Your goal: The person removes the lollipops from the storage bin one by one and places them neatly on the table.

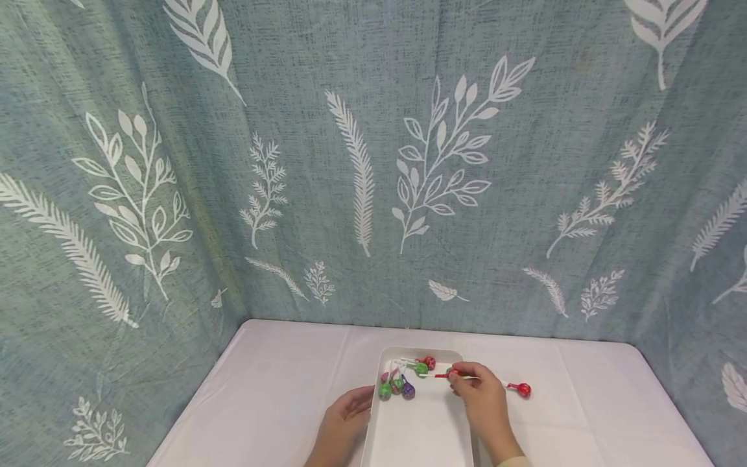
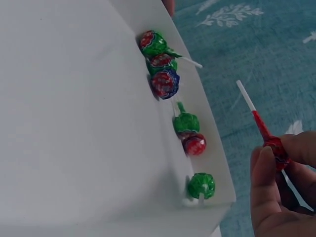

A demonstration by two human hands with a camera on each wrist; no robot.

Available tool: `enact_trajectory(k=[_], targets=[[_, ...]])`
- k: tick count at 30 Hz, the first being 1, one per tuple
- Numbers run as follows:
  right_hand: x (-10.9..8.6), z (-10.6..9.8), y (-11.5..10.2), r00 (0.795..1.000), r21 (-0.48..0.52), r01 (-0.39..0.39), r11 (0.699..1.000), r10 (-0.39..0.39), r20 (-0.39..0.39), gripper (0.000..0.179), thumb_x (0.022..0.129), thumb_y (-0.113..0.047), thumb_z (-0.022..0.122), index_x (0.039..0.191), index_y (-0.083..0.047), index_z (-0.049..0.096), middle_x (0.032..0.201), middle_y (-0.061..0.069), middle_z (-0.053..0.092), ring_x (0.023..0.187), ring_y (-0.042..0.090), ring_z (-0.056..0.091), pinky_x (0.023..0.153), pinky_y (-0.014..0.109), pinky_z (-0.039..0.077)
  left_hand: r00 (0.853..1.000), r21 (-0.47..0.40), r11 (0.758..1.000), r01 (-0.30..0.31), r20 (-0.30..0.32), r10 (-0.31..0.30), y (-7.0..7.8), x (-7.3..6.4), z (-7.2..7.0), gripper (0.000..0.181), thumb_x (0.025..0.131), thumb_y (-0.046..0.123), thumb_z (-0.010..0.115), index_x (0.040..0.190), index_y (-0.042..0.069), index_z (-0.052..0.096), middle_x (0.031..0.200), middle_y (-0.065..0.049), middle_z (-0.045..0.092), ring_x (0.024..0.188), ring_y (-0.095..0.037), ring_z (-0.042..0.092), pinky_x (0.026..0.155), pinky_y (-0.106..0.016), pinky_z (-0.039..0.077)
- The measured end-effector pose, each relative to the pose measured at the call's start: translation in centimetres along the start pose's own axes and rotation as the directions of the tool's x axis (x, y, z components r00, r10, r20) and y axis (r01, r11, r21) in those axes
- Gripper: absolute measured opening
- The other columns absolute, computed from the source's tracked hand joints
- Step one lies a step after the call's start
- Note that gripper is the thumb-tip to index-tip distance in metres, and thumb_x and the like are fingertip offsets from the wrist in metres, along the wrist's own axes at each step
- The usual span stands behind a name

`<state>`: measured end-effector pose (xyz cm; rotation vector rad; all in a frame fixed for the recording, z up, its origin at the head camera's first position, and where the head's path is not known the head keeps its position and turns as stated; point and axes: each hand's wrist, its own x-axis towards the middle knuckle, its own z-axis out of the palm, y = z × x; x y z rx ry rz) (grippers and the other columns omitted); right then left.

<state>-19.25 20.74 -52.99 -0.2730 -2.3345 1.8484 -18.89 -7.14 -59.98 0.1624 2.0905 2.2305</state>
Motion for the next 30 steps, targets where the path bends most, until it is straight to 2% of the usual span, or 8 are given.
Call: enact_trajectory(k=[6,11,19,24,30], targets=[[0.1,-0.4,0.1,1.0,-0.005,-0.029,1.0,0.029,0.0,0.03,0.102,-0.008,0.076,0.126,0.008,0.072,0.105,0.011,0.078,0.092,0.025,0.076,0.078,0.031,0.064,1.0,-0.004,1.0,0.007,-0.003,-0.007,0.0,0.0,0.0,0.045,0.097,0.002,0.068,0.141,-0.007,0.064,0.137,-0.019,0.069,0.13,-0.035,0.066,0.1,-0.026,0.056],[0.1,-0.8,-0.2,0.999,-0.02,-0.039,0.999,0.039,-0.001,0.033,0.103,-0.01,0.076,0.129,0.009,0.07,0.106,0.012,0.078,0.094,0.027,0.075,0.078,0.031,0.064,1.0,-0.004,1.0,-0.003,0.001,0.003,0.0,0.0,0.0,0.045,0.097,0.002,0.068,0.141,-0.007,0.064,0.137,-0.019,0.069,0.13,-0.034,0.066,0.101,-0.026,0.056],[-0.2,-1.8,0.0,0.999,-0.005,-0.026,1.0,0.026,-0.031,0.036,0.103,-0.011,0.076,0.132,0.01,0.069,0.111,0.014,0.077,0.089,0.013,0.074,0.078,0.021,0.059,1.0,0.017,1.0,-0.006,0.0,0.006,0.3,-0.1,0.0,0.045,0.096,0.002,0.068,0.14,-0.007,0.064,0.136,-0.019,0.07,0.129,-0.034,0.066,0.101,-0.026,0.056],[-0.7,-2.3,0.5,0.998,0.026,-0.023,0.999,0.024,-0.062,0.036,0.105,-0.009,0.074,0.134,0.011,0.066,0.122,0.019,0.073,0.092,0.012,0.076,0.081,0.018,0.057,1.0,0.02,1.0,-0.014,0.009,0.014,0.3,-0.2,-0.2,0.045,0.096,0.003,0.067,0.14,-0.008,0.064,0.136,-0.02,0.07,0.129,-0.035,0.067,0.1,-0.026,0.056],[-1.1,-2.6,1.2,0.996,0.036,-0.026,0.999,0.029,-0.084,0.037,0.105,-0.009,0.074,0.134,0.012,0.065,0.125,0.022,0.071,0.092,0.013,0.076,0.081,0.018,0.059,1.0,0.009,1.0,-0.016,0.016,0.016,0.1,-0.2,-0.4,0.045,0.096,0.002,0.067,0.14,-0.008,0.064,0.136,-0.02,0.07,0.129,-0.035,0.066,0.101,-0.026,0.056]])
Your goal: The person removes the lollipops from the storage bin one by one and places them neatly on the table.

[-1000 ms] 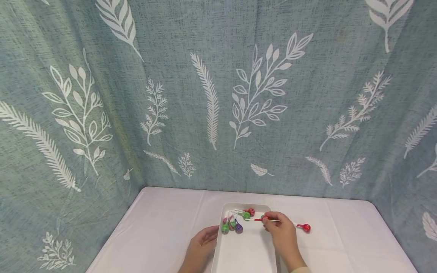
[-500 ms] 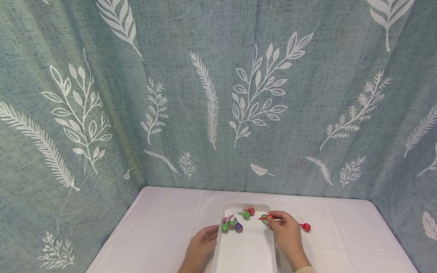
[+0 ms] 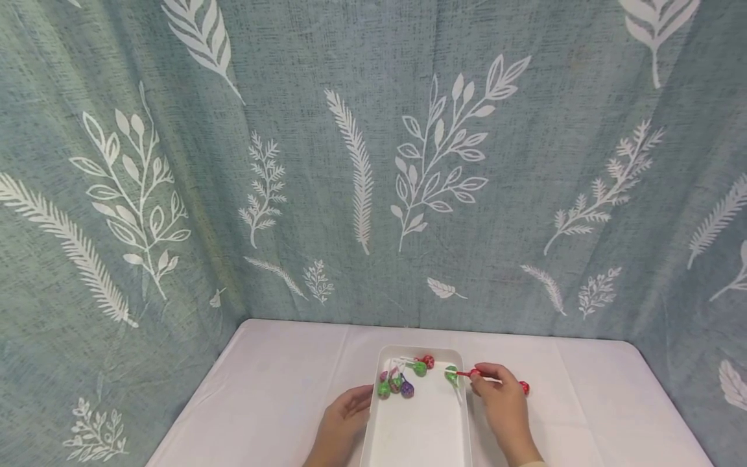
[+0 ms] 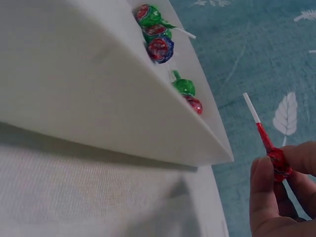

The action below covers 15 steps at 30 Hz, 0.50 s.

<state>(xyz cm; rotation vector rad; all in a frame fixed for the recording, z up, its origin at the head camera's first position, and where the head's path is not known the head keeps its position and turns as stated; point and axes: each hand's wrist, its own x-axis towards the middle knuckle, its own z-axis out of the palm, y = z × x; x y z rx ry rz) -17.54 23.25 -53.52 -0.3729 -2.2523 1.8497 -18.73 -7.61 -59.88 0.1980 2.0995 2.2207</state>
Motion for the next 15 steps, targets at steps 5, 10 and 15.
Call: enact_trajectory(k=[5,10,15], targets=[[0.0,-0.4,0.5,0.999,-0.025,-0.031,0.999,0.031,-0.011,0.037,0.105,-0.009,0.072,0.135,0.011,0.065,0.126,0.021,0.07,0.093,0.013,0.076,0.081,0.018,0.059,1.0,0.012,1.0,0.014,-0.004,-0.014,0.0,0.0,0.0,0.045,0.096,0.003,0.068,0.14,-0.007,0.065,0.135,-0.018,0.07,0.129,-0.033,0.067,0.101,-0.026,0.056],[0.0,-0.9,0.8,0.998,-0.054,-0.058,0.997,0.057,-0.016,0.037,0.106,-0.012,0.071,0.136,0.009,0.064,0.126,0.02,0.07,0.094,0.013,0.075,0.08,0.018,0.058,1.0,0.022,1.0,0.003,-0.004,-0.003,0.0,0.0,-0.1,0.045,0.096,0.005,0.068,0.14,-0.007,0.065,0.135,-0.019,0.071,0.128,-0.033,0.067,0.1,-0.026,0.056],[0.1,-1.4,1.1,0.997,-0.061,-0.072,0.996,0.071,-0.021,0.038,0.106,-0.013,0.072,0.136,0.008,0.064,0.127,0.02,0.07,0.093,0.01,0.074,0.08,0.018,0.058,1.0,0.026,1.0,-0.007,-0.003,0.007,0.0,0.0,0.0,0.045,0.096,0.005,0.068,0.14,-0.007,0.065,0.135,-0.019,0.071,0.127,-0.033,0.068,0.1,-0.025,0.056]])
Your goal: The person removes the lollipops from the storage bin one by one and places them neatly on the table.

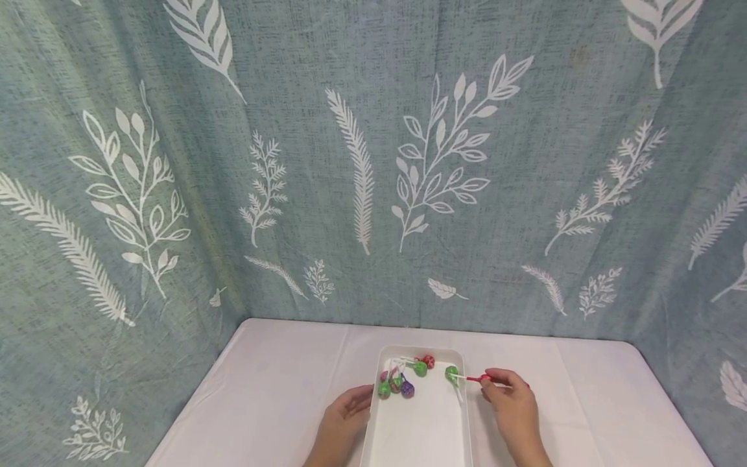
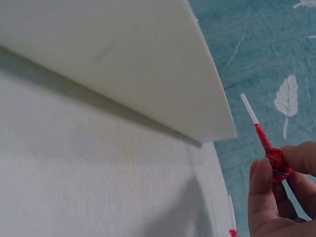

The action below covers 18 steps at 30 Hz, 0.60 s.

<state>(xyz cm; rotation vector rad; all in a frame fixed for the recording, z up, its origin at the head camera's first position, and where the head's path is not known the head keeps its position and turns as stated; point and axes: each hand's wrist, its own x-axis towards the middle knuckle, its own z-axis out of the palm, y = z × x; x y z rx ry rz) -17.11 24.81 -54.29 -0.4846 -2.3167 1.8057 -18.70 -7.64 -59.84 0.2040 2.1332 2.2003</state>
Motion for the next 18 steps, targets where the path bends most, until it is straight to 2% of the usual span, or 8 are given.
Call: enact_trajectory(k=[10,18], targets=[[0.0,-0.9,0.8,1.0,0.051,0.004,0.999,-0.002,-0.028,0.038,0.105,-0.008,0.071,0.136,0.012,0.063,0.126,0.019,0.072,0.092,0.008,0.074,0.082,0.02,0.06,1.0,-0.009,1.0,0.011,-0.007,-0.011,0.2,0.0,0.2,0.045,0.095,0.003,0.068,0.139,-0.008,0.065,0.134,-0.019,0.071,0.127,-0.034,0.067,0.1,-0.026,0.056],[0.0,-1.9,1.5,0.998,0.041,-0.008,0.999,0.011,-0.061,0.037,0.104,-0.008,0.075,0.133,0.013,0.066,0.113,0.014,0.076,0.086,0.007,0.074,0.077,0.021,0.061,1.0,-0.031,0.999,0.028,-0.012,-0.028,0.2,0.0,0.3,0.045,0.096,0.001,0.067,0.14,-0.007,0.065,0.135,-0.018,0.071,0.128,-0.033,0.067,0.1,-0.025,0.056]])
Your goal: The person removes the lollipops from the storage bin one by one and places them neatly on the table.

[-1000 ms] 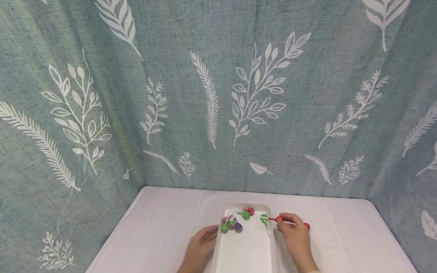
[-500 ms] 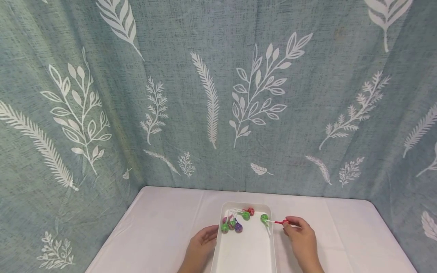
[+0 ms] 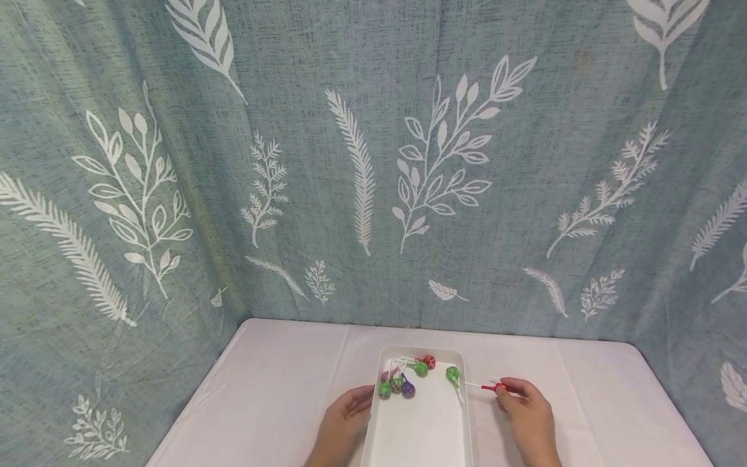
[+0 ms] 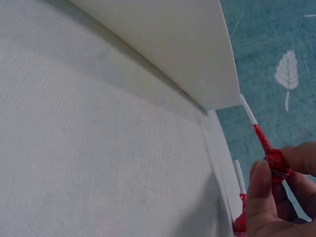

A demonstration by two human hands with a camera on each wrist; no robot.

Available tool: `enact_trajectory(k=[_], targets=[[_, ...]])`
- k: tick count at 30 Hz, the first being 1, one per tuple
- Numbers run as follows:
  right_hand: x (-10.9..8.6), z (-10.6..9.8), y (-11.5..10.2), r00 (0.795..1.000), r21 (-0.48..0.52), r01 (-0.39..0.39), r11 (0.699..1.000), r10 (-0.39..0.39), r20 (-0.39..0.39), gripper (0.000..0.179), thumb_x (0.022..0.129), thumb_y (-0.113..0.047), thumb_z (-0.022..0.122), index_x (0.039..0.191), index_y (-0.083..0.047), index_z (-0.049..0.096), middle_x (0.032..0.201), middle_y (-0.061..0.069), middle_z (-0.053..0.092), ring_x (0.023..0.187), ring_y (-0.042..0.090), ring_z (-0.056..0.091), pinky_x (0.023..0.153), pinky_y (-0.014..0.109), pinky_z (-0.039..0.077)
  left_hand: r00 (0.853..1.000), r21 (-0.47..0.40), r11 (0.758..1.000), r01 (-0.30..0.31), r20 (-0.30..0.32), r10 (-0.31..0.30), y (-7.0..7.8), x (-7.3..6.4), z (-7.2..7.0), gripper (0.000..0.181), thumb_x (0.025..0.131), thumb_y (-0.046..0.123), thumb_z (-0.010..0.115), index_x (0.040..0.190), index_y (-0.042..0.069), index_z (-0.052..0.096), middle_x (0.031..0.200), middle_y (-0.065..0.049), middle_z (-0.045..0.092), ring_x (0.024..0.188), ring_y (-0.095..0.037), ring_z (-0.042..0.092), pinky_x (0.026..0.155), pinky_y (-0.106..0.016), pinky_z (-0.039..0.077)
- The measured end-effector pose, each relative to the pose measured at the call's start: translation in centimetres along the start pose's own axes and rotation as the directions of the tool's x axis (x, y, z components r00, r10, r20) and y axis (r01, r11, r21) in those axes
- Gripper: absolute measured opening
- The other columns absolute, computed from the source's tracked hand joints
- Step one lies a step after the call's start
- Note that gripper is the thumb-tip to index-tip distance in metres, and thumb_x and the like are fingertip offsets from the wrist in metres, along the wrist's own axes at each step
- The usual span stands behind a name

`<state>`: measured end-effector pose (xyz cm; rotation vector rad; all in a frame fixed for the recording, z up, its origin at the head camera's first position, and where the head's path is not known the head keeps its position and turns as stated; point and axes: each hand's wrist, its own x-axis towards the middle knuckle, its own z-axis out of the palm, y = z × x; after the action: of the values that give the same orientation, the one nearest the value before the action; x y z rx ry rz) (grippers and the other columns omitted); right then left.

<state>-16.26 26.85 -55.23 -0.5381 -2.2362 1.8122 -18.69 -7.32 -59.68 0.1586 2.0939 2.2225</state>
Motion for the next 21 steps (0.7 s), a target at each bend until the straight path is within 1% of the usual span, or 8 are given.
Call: enact_trajectory(k=[5,8,12,15,18,21], targets=[[0.1,-0.6,0.3,1.0,-0.004,-0.022,1.0,0.022,-0.006,0.039,0.104,-0.009,0.075,0.133,0.013,0.065,0.11,0.013,0.077,0.085,0.008,0.074,0.076,0.024,0.062,1.0,0.001,1.0,-0.005,-0.003,0.005,-0.1,0.1,0.0,0.045,0.096,0.001,0.067,0.14,-0.008,0.065,0.134,-0.019,0.071,0.128,-0.034,0.067,0.1,-0.025,0.056],[0.2,-0.9,0.4,0.999,-0.023,-0.033,0.999,0.033,-0.015,0.039,0.104,-0.011,0.075,0.133,0.013,0.066,0.109,0.011,0.077,0.085,0.009,0.074,0.075,0.025,0.062,1.0,0.002,1.0,-0.001,-0.004,0.001,0.0,0.1,0.0,0.045,0.096,0.001,0.067,0.139,-0.008,0.065,0.134,-0.019,0.071,0.128,-0.035,0.067,0.1,-0.026,0.056],[0.2,-1.2,0.6,0.998,-0.043,-0.049,0.998,0.047,-0.042,0.037,0.104,-0.011,0.075,0.131,0.011,0.068,0.109,0.009,0.076,0.084,0.008,0.073,0.073,0.024,0.062,1.0,-0.002,1.0,-0.002,-0.001,0.002,0.0,0.0,-0.1,0.045,0.096,0.001,0.067,0.139,-0.008,0.064,0.134,-0.02,0.071,0.128,-0.035,0.067,0.1,-0.026,0.056],[0.3,-1.4,0.8,0.996,-0.035,-0.066,0.997,0.064,-0.061,0.036,0.103,-0.012,0.076,0.131,0.009,0.068,0.108,0.007,0.076,0.082,0.007,0.072,0.073,0.024,0.061,1.0,0.008,1.0,-0.012,0.002,0.012,-0.1,0.0,-0.1,0.045,0.096,0.001,0.067,0.139,-0.008,0.065,0.134,-0.019,0.071,0.128,-0.034,0.067,0.1,-0.025,0.056],[0.3,-1.6,1.1,0.995,-0.031,-0.069,0.997,0.067,-0.07,0.037,0.102,-0.01,0.075,0.132,0.011,0.067,0.11,0.008,0.076,0.082,0.006,0.072,0.073,0.024,0.062,1.0,0.019,1.0,-0.02,0.004,0.02,-0.2,0.1,-0.2,0.044,0.096,0.001,0.067,0.139,-0.008,0.065,0.133,-0.019,0.071,0.127,-0.034,0.067,0.1,-0.025,0.056],[0.4,-1.9,1.3,0.993,-0.036,-0.078,0.996,0.075,-0.087,0.037,0.102,-0.008,0.075,0.132,0.011,0.067,0.117,0.013,0.074,0.081,0.004,0.072,0.074,0.024,0.062,1.0,0.018,1.0,-0.018,0.004,0.018,-0.2,0.1,-0.2,0.044,0.096,0.002,0.067,0.139,-0.008,0.065,0.133,-0.019,0.071,0.128,-0.034,0.067,0.1,-0.025,0.056]])
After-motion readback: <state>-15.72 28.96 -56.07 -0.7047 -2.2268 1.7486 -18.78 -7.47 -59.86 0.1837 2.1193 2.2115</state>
